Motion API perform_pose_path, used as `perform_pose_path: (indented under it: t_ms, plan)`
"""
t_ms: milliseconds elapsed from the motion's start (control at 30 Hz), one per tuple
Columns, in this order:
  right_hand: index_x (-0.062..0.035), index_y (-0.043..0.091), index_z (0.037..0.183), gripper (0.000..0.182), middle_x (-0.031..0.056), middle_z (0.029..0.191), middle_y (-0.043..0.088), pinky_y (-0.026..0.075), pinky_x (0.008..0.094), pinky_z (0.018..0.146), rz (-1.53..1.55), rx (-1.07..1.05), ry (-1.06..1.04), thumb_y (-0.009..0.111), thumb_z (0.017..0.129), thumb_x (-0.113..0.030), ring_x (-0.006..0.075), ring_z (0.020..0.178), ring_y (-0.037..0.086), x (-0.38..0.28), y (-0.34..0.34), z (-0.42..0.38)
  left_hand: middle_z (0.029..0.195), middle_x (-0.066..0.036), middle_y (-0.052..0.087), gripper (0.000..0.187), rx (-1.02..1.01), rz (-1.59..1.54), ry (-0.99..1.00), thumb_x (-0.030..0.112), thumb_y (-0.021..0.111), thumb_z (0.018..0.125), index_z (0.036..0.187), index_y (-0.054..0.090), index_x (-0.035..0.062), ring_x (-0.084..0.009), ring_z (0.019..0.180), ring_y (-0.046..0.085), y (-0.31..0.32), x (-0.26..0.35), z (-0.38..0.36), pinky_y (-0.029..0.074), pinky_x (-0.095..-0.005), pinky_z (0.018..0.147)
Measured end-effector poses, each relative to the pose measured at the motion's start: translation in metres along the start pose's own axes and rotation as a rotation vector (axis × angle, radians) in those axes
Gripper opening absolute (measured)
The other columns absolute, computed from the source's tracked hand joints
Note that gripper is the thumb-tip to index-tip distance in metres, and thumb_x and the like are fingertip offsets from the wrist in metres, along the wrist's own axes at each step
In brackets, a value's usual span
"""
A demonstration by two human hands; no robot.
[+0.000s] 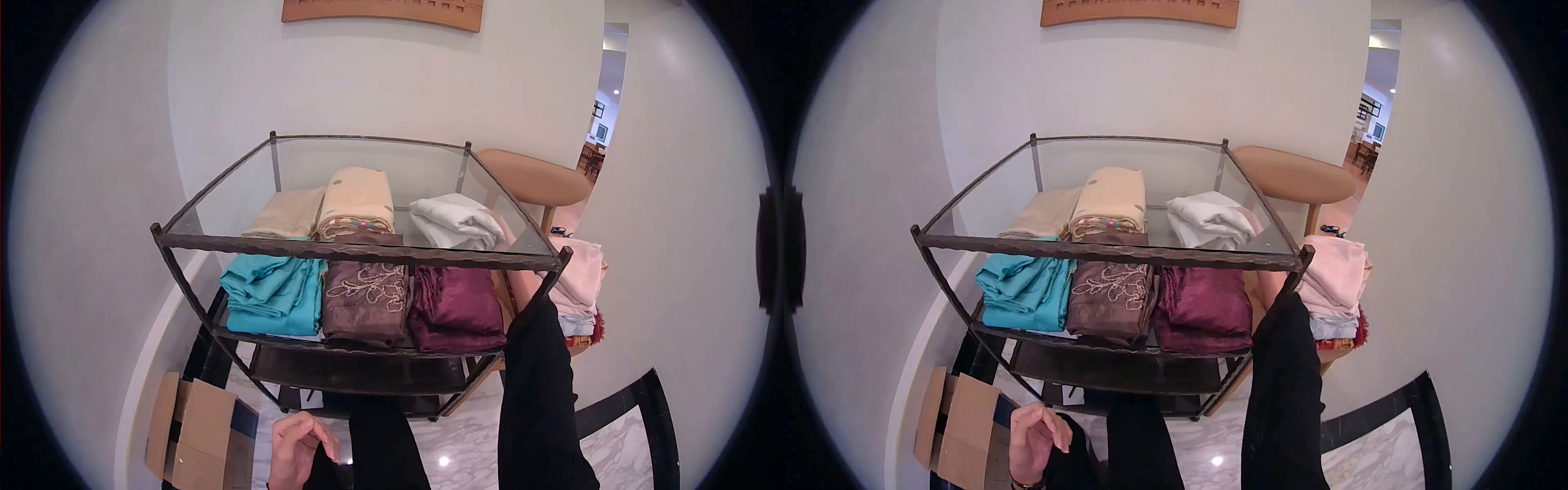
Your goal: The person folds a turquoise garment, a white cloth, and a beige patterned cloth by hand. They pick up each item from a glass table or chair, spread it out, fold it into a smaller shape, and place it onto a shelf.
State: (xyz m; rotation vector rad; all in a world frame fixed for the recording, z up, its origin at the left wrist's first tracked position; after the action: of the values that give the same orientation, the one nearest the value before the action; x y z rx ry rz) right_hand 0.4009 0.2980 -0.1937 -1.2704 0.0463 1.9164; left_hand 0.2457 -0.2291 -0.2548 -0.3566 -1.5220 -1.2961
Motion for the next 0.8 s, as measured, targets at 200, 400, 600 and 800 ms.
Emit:
perform_pose_path:
  t_ms: [200, 400, 600, 800]
  plan:
    - [-0.0044, 0.048, 0.13, 0.045, 0.0111, 0.126, 0.054, 0.041, 0.0292, 0.096, -0.209, 0.006, 0.067, 0.056, 0.086, -0.012, 0.0178, 0.11, 0.054, -0.056, -0.023, -0.09, 0.054, -0.015, 0.057, 0.035, -0.01, 0.001, 0.026, 0.02, 0.043, 0.094, 0.067, 0.054, 0.0001, -0.0237, 0.045, 0.054, -0.002, 0.002, -0.001, 0.045, -0.0346, 0.052]
    - [-0.0036, 0.051, 0.126, 0.045, 0.0109, 0.123, 0.056, 0.044, 0.0303, 0.094, -0.258, 0.229, 0.094, 0.061, 0.084, -0.017, 0.0176, 0.106, 0.056, -0.087, -0.049, -0.045, 0.054, -0.015, 0.055, 0.033, -0.03, -0.041, 0.0, 0.019, 0.044, 0.094, 0.068, 0.053, -0.0006, -0.0259, 0.045, 0.054, 0.0, -0.004, 0.002, 0.044, -0.0362, 0.051]
    - [-0.0038, 0.053, 0.121, 0.062, 0.01, 0.102, 0.061, 0.052, 0.0334, 0.075, 0.19, 0.638, 0.391, 0.068, 0.075, -0.043, 0.0206, 0.086, 0.062, -0.078, -0.115, -0.036, 0.054, -0.015, 0.054, 0.033, -0.037, -0.042, -0.036, 0.019, 0.044, 0.094, 0.068, 0.053, -0.0008, -0.0259, 0.045, 0.054, 0.007, -0.008, 0.004, 0.044, -0.0364, 0.051]
    - [0.0003, 0.055, 0.118, 0.059, 0.0124, 0.099, 0.062, 0.054, 0.0309, 0.073, 0.188, 0.763, 0.31, 0.067, 0.077, -0.04, 0.0206, 0.083, 0.065, -0.146, -0.159, -0.095, 0.053, -0.015, 0.054, 0.033, -0.024, -0.029, -0.055, 0.02, 0.045, 0.093, 0.069, 0.053, -0.0009, -0.0255, 0.046, 0.053, 0.006, -0.014, 0.01, 0.044, -0.0362, 0.051]
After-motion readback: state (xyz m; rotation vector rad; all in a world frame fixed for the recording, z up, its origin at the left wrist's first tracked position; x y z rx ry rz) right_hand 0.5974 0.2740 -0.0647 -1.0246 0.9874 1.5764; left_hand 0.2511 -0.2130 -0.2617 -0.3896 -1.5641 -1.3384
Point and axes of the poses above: each hand's wrist, its own z-axis towards the middle knuckle, its own y-axis out of the palm, x = y × z, the point moved 5 cm from there along z, towards the middle knuckle
